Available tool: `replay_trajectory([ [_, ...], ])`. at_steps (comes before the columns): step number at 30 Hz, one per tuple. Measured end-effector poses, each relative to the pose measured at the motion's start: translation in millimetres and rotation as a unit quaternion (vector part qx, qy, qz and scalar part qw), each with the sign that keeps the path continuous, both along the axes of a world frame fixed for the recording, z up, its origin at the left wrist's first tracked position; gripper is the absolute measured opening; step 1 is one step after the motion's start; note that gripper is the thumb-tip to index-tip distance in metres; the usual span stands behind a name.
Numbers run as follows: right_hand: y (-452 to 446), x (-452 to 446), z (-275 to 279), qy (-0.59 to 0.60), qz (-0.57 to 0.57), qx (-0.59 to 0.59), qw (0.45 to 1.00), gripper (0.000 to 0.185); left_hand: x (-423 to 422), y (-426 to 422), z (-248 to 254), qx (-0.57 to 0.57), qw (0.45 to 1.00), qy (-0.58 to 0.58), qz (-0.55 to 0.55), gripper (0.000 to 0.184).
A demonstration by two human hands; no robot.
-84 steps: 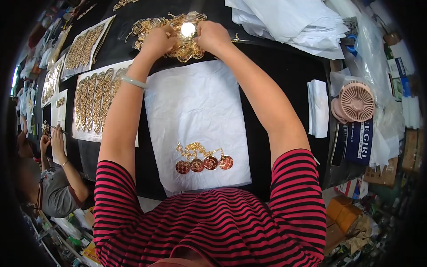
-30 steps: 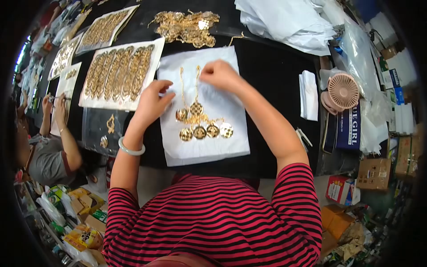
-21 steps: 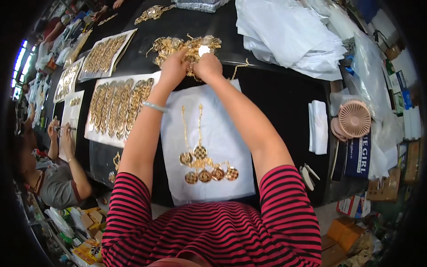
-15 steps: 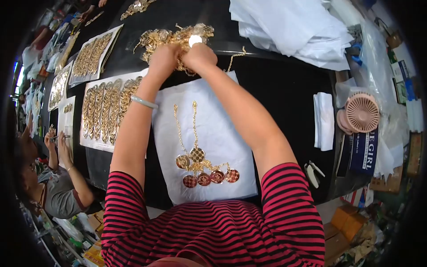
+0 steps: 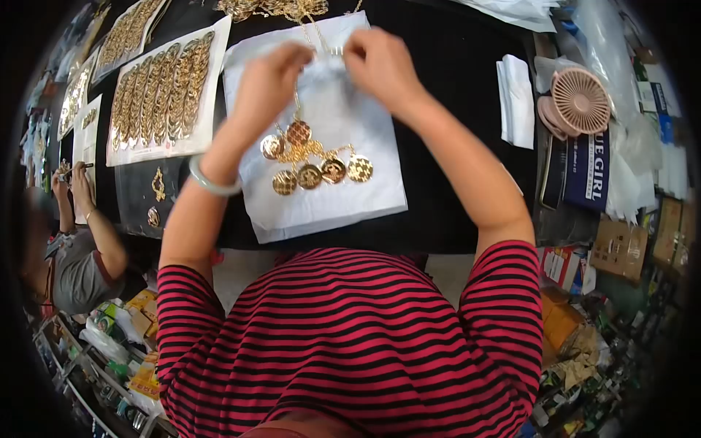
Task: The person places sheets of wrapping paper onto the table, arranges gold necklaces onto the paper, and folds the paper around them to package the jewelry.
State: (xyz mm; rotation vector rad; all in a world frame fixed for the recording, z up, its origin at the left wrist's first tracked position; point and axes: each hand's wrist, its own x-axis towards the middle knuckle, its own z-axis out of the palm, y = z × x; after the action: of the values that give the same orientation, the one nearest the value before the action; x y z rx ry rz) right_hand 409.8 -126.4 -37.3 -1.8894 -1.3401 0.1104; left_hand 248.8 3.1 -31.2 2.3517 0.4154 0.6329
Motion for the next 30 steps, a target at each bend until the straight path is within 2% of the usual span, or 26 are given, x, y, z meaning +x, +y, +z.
replay_trajectory([
  [1, -24.9, -17.4, -4.6, -0.057, 0.012, -0.006, 0.998, 0.004, -17.4, -20.2, -9.3, 0.006, 1.0, 0.003, -0.02, 0.017],
  [3, -60.1, -41.5, -13.5, -0.044, 0.042, -0.045, 0.997, 0.007, -38.7, -42.8, -25.3, 0.014, 0.999, 0.003, -0.038, 0.019],
  [6, -82.5, -52.8, -22.7, -0.121, 0.096, -0.011, 0.988, 0.009, -59.9, -54.2, -34.8, 0.151, 0.978, -0.03, -0.142, 0.015],
  [7, -86.8, -55.0, -24.1, -0.16, 0.123, 0.005, 0.98, 0.01, -64.5, -58.1, -35.2, 0.155, 0.977, -0.033, -0.142, 0.015],
  [11, -86.4, -57.1, -24.9, -0.148, 0.163, 0.004, 0.975, 0.014, -73.7, -65.9, -24.0, 0.192, 0.977, 0.005, -0.092, 0.015],
  [15, -73.7, -49.5, -13.1, -0.109, 0.136, 0.021, 0.985, 0.016, -80.3, -60.1, -14.2, 0.197, 0.976, 0.035, -0.083, 0.012],
  [16, -70.5, -50.3, -11.6, -0.108, 0.136, 0.025, 0.984, 0.016, -81.5, -59.1, -11.8, 0.203, 0.975, 0.026, -0.088, 0.016],
  [19, -63.0, -57.4, -0.7, -0.121, 0.143, -0.06, 0.981, 0.019, -84.5, -62.5, -9.3, 0.214, 0.972, 0.008, -0.102, 0.025],
  [22, -67.6, -60.0, -8.8, -0.109, 0.127, -0.102, 0.98, 0.021, -85.9, -64.0, -21.3, 0.16, 0.975, 0.06, -0.14, 0.02],
  [24, -60.4, -55.8, -11.2, -0.105, 0.123, -0.126, 0.979, 0.023, -84.4, -57.7, -18.6, 0.147, 0.981, 0.036, -0.118, 0.023],
  [27, -35.5, -36.5, -10.8, 0.018, 0.114, -0.073, 0.991, 0.022, -74.3, -39.6, -15.1, 0.123, 0.989, -0.014, -0.079, 0.027],
  [28, -16.9, -27.8, -9.9, 0.016, 0.113, -0.073, 0.991, 0.022, -64.4, -20.5, -16.4, 0.045, 0.999, 0.001, 0.027, 0.032],
  [29, 8.9, -21.1, -9.2, 0.018, 0.037, -0.104, 0.994, 0.021, -54.2, -0.8, -18.8, -0.036, 0.99, 0.018, 0.132, 0.037],
  [30, 25.2, -21.8, -9.6, 0.021, -0.039, -0.135, 0.99, 0.021, -42.4, 22.0, -33.1, -0.104, 0.986, 0.023, 0.127, 0.036],
])
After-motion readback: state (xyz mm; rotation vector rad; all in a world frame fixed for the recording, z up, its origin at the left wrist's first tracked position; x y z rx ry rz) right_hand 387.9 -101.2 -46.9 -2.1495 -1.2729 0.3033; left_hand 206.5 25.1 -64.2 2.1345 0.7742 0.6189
